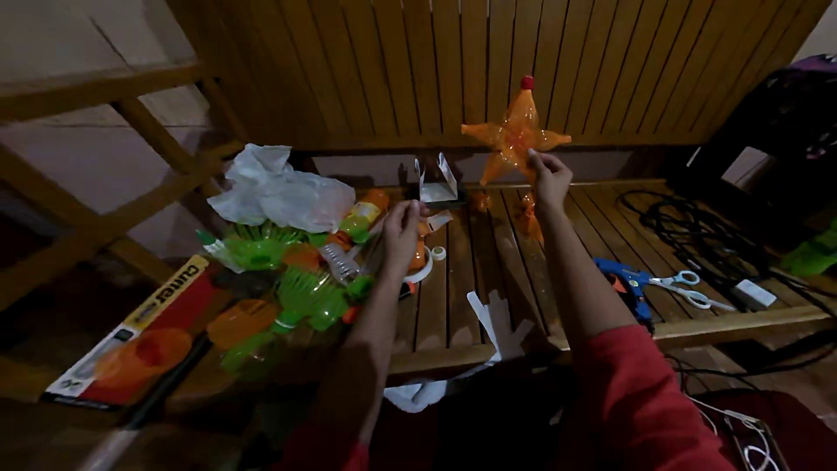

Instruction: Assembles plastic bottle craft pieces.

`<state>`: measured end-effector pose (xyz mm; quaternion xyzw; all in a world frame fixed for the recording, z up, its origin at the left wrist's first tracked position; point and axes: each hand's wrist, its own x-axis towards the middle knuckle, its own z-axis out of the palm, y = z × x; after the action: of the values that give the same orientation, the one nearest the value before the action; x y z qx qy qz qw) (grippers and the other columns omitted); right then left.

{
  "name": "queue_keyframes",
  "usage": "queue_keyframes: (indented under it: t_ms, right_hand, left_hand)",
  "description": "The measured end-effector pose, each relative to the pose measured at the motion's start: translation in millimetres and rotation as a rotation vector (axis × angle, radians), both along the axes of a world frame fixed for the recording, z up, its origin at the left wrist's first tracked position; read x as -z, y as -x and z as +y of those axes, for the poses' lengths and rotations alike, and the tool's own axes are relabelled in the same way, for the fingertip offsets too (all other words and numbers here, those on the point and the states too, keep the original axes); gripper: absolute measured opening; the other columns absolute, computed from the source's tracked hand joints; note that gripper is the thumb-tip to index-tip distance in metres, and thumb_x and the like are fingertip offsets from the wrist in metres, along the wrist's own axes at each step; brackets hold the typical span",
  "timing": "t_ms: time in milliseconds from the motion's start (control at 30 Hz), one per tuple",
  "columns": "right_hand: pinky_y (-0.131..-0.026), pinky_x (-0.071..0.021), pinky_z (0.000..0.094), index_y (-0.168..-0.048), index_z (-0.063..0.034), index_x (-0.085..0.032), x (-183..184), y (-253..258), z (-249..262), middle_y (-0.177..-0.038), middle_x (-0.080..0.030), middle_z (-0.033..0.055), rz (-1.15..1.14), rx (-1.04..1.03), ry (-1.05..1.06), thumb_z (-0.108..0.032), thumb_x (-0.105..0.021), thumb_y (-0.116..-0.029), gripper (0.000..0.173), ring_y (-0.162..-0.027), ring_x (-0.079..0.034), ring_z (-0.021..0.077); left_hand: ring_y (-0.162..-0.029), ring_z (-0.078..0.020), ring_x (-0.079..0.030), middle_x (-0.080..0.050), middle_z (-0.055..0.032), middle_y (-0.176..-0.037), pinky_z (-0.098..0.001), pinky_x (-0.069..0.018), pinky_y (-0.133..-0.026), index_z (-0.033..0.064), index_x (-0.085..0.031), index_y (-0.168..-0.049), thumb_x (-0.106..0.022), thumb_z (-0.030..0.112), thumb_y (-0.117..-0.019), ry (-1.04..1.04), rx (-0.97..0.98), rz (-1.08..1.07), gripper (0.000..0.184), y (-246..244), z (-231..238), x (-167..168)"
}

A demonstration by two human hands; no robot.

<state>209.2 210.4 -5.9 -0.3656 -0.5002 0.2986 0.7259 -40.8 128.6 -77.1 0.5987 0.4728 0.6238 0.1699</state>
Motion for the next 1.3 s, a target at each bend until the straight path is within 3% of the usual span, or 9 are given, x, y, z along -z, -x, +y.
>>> queue_keyframes:
  t_ms: [200, 433, 600, 733, 833, 967, 1067, 1167, 1300]
  right_hand:
    - [-0.078, -0.0523, 0.0229, -0.101, 0.0050, -0.071, 9, 15, 0, -0.090, -0.069, 0.0064, 0.073, -0.011, 0.046, -0.012, -0.067, -0.0989, 0.017, -0.081, -0.062, 0.0052]
    - [-0.082, -0.0515, 0.0262, -0.105, 0.0048, -0.071, 47, 31, -7, -0.098, -0.070, 0.0085, 0.115, -0.065, 0.179, -0.012, -0.066, -0.1000, 0.018, -0.089, -0.062, 0.0075]
    - [-0.078, -0.0507, 0.0242, -0.103, 0.0027, -0.070, 58, 48, -19, -0.092, -0.068, 0.0052, 0.188, -0.107, 0.223, -0.012, -0.067, -0.0991, 0.015, -0.084, -0.061, 0.0065]
    - [-0.082, -0.0511, 0.0233, -0.106, 0.0038, -0.071, 60, 56, -27, -0.095, -0.069, 0.0064, 0.157, -0.140, 0.199, -0.012, -0.067, -0.0991, 0.018, -0.087, -0.062, 0.0060]
    - [-0.077, -0.0507, 0.0210, -0.104, 0.0042, -0.071, 61, 61, -33, -0.093, -0.070, 0.0054, 0.081, -0.171, 0.183, -0.012, -0.070, -0.0969, 0.017, -0.082, -0.061, 0.0030]
    - [-0.066, -0.0470, 0.0232, -0.118, -0.0005, -0.068, 67, 57, -42, -0.101, -0.067, 0.0079, -0.131, -0.242, 0.252, -0.021, -0.070, -0.0987, 0.028, -0.076, -0.056, 0.0066]
    - [-0.090, -0.0520, 0.0419, -0.128, 0.0031, -0.064, 71, 40, -48, -0.122, -0.066, 0.0205, -0.323, -0.170, 0.237, -0.017, -0.052, -0.1074, 0.031, -0.104, -0.064, 0.0256]
    - [-0.083, -0.0539, 0.0404, -0.122, 0.0071, -0.064, 70, 18, -46, -0.111, -0.067, 0.0231, -0.429, 0.020, 0.159, -0.012, -0.048, -0.1073, 0.029, -0.093, -0.065, 0.0266]
    - [-0.089, -0.0556, 0.0390, -0.119, 0.0072, -0.070, 65, -22, -28, -0.110, -0.071, 0.0233, -0.479, 0.190, 0.055, -0.010, -0.056, -0.1032, 0.027, -0.097, -0.070, 0.0265]
  left_hand:
    - [-0.089, -0.0108, -0.067, -0.068, -0.0115, -0.109, -0.0280, -0.0565, -0.080, -0.0057, -0.060, -0.123, -0.051, 0.017, -0.1070, -0.022, 0.098, -0.148, 0.029, -23, 30, -21]
    - [-0.115, -0.0191, -0.064, -0.061, -0.0164, -0.136, -0.0355, -0.0527, -0.095, -0.0019, -0.055, -0.141, -0.058, 0.025, -0.1049, 0.086, 0.158, -0.256, 0.045, -35, 71, -65]
    - [-0.090, -0.0093, -0.065, -0.069, -0.0088, -0.108, -0.0284, -0.0544, -0.082, -0.0010, -0.067, -0.121, -0.064, 0.021, -0.1017, 0.097, 0.071, -0.241, 0.029, -35, 81, -70]
    - [-0.086, -0.0058, -0.066, -0.070, -0.0080, -0.105, -0.0250, -0.0554, -0.082, -0.0041, -0.067, -0.116, -0.066, 0.015, -0.0999, 0.061, 0.039, -0.197, 0.026, -19, 83, -70]
    - [-0.081, -0.0027, -0.064, -0.068, -0.0051, -0.098, -0.0224, -0.0549, -0.079, -0.0049, -0.066, -0.115, -0.065, 0.015, -0.1006, 0.037, 0.005, -0.169, 0.024, -9, 76, -75]
    - [-0.077, 0.0005, -0.062, -0.068, -0.0014, -0.093, -0.0196, -0.0545, -0.076, -0.0033, -0.067, -0.112, -0.065, 0.015, -0.1003, -0.016, -0.043, -0.121, 0.021, 3, 68, -81]
    - [-0.080, 0.0007, -0.062, -0.068, -0.0058, -0.099, -0.0189, -0.0536, -0.079, -0.0051, -0.066, -0.115, -0.065, 0.015, -0.1007, -0.030, -0.078, -0.053, 0.024, 11, 61, -88]
    - [-0.082, 0.0019, -0.063, -0.068, -0.0067, -0.101, -0.0174, -0.0538, -0.080, -0.0060, -0.066, -0.116, -0.064, 0.015, -0.1014, -0.078, -0.119, -0.016, 0.026, 15, 52, -95]
    - [-0.087, -0.0005, -0.063, -0.068, -0.0064, -0.105, -0.0201, -0.0540, -0.082, -0.0045, -0.065, -0.119, -0.062, 0.019, -0.1019, -0.112, -0.164, -0.042, 0.029, 31, 42, -105]
